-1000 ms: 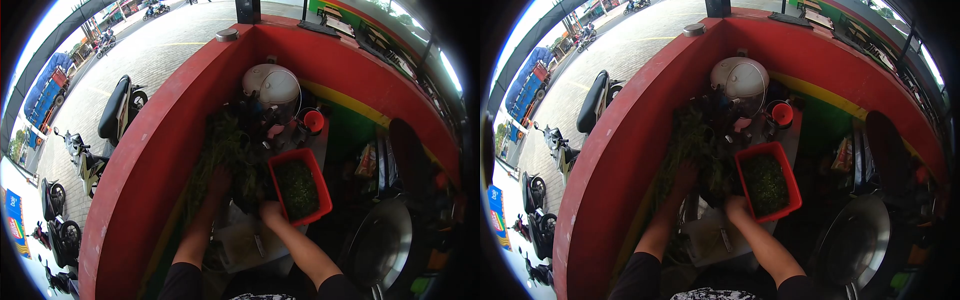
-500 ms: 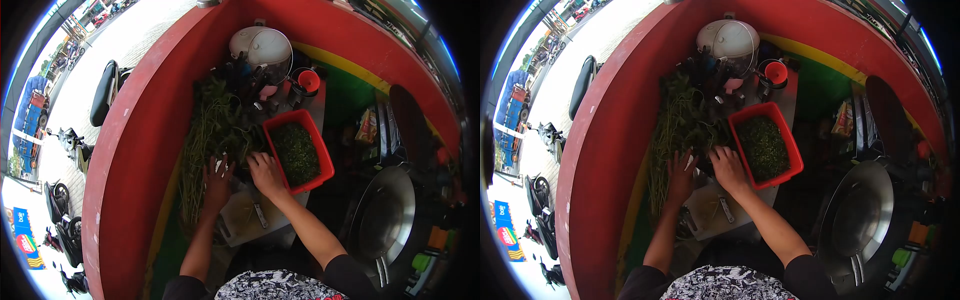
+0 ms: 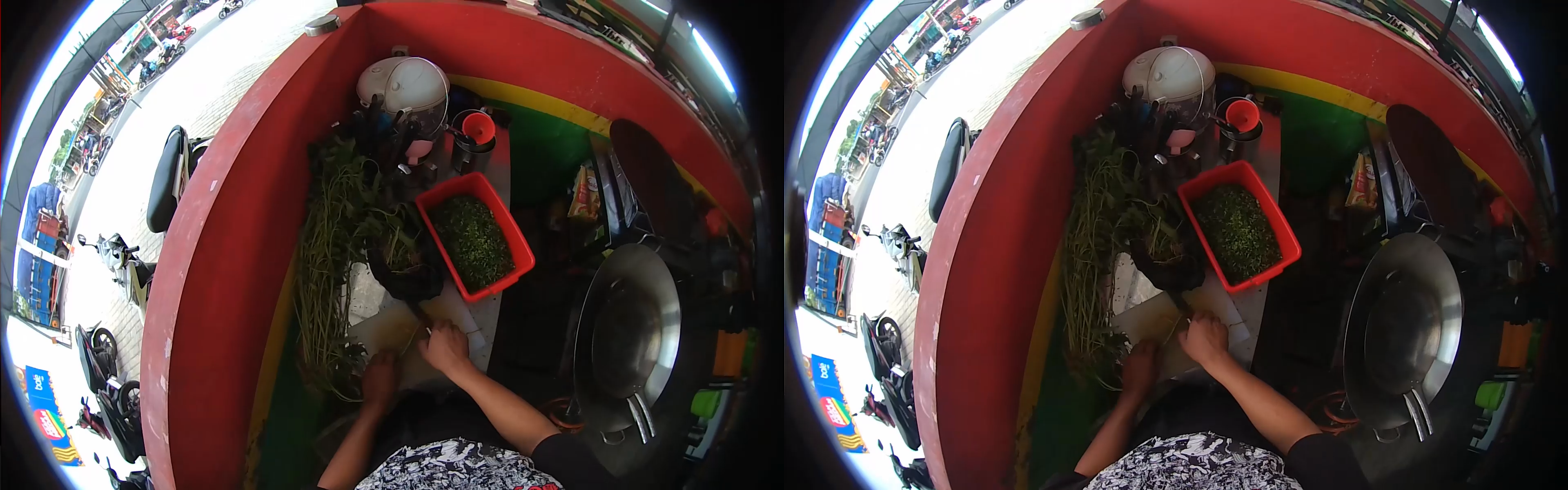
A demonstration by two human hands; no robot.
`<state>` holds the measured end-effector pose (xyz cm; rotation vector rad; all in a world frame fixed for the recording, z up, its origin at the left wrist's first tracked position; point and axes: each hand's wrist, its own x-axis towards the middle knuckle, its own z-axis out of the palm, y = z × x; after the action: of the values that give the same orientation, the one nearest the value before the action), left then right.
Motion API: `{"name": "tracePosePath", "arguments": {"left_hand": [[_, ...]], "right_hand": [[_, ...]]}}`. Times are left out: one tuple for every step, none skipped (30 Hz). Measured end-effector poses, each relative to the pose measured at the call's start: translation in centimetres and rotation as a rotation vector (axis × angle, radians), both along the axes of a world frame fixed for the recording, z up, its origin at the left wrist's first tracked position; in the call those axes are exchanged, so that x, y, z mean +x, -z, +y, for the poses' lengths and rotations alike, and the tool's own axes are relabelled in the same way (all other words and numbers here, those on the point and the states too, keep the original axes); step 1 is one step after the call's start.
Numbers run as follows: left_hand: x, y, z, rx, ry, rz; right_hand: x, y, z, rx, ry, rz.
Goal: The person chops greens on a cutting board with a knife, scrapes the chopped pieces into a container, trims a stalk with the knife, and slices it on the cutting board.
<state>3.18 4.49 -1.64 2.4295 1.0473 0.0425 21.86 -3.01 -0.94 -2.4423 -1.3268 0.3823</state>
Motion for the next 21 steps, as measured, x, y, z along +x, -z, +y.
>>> {"name": "tracePosePath", "arguments": {"left_hand": [[-0.3, 0.0, 0.2, 0.010, 0.006, -0.008], [-0.7, 0.0, 0.2, 0.032, 0.015, 0.011], [-1.2, 0.1, 0.2, 0.051, 0.023, 0.033], [-1.8, 0.4, 0.2, 0.056, 0.026, 0.031], [-2.3, 0.8, 0.2, 0.055, 0.035, 0.038], [-2.7, 0.9, 0.1, 0.053, 0.039, 0.045], [-3.0, 0.8, 0.0, 0.055, 0.032, 0.042], [-3.2, 0.6, 0.0, 0.058, 0.052, 0.050], [-3.3, 0.4, -0.1, 0.061, 0.072, 0.055], [-3.5, 0.8, -0.3, 0.063, 0.067, 0.048], [-3.6, 1.1, -0.2, 0.066, 0.067, 0.011], [-3.6, 1.4, -0.1, 0.072, 0.065, -0.027], [-3.6, 1.5, 0.1, 0.081, 0.058, -0.035], [-3.7, 1.5, 0.0, 0.082, 0.055, -0.020], [-3.9, 1.5, -0.2, 0.082, 0.054, -0.003], [-4.0, 1.3, -0.3, 0.088, 0.051, -0.003], [-3.9, 1.0, -0.4, 0.103, 0.055, -0.012], [-3.8, 0.9, -0.5, 0.115, 0.060, -0.019], [-3.7, 1.0, -0.6, 0.115, 0.063, -0.016], [-3.6, 1.2, -0.5, 0.119, 0.063, -0.011], [-3.5, 1.4, -0.5, 0.121, 0.062, -0.007]], "right_hand": [[-0.2, -1.0, -0.9, -0.029, 0.052, 0.017], [-0.3, -2.0, -1.8, -0.059, 0.103, 0.037], [-0.2, -3.7, -2.8, -0.053, 0.107, 0.033], [-0.2, -5.9, -4.0, -0.125, 0.113, 0.051], [-0.1, -7.6, -4.9, -0.199, 0.116, 0.069], [0.1, -8.7, -5.6, -0.197, 0.111, 0.066], [0.5, -9.7, -6.1, -0.222, 0.095, 0.018], [0.6, -10.5, -6.2, -0.247, 0.081, -0.030], [1.0, -11.2, -5.6, -0.238, 0.067, -0.055], [1.5, -11.3, -4.6, -0.235, 0.064, -0.063], [2.1, -10.9, -3.2, -0.225, 0.046, -0.110], [2.8, -10.3, -1.6, -0.212, 0.027, -0.157], [3.6, -9.5, 0.3, -0.203, 0.022, -0.166], [4.2, -8.1, 2.1, -0.178, -0.011, -0.251], [4.7, -7.1, 3.9, -0.153, -0.043, -0.334], [5.2, -6.3, 5.6, -0.147, -0.044, -0.335], [5.9, -5.7, 7.2, -0.123, -0.070, -0.363], [6.4, -5.7, 8.3, -0.102, -0.095, -0.390], [6.6, -6.4, 9.0, -0.101, -0.092, -0.387], [6.9, -6.8, 9.4, -0.080, -0.121, -0.366], [6.8, -7.3, 9.3, -0.061, -0.150, -0.345]]}}
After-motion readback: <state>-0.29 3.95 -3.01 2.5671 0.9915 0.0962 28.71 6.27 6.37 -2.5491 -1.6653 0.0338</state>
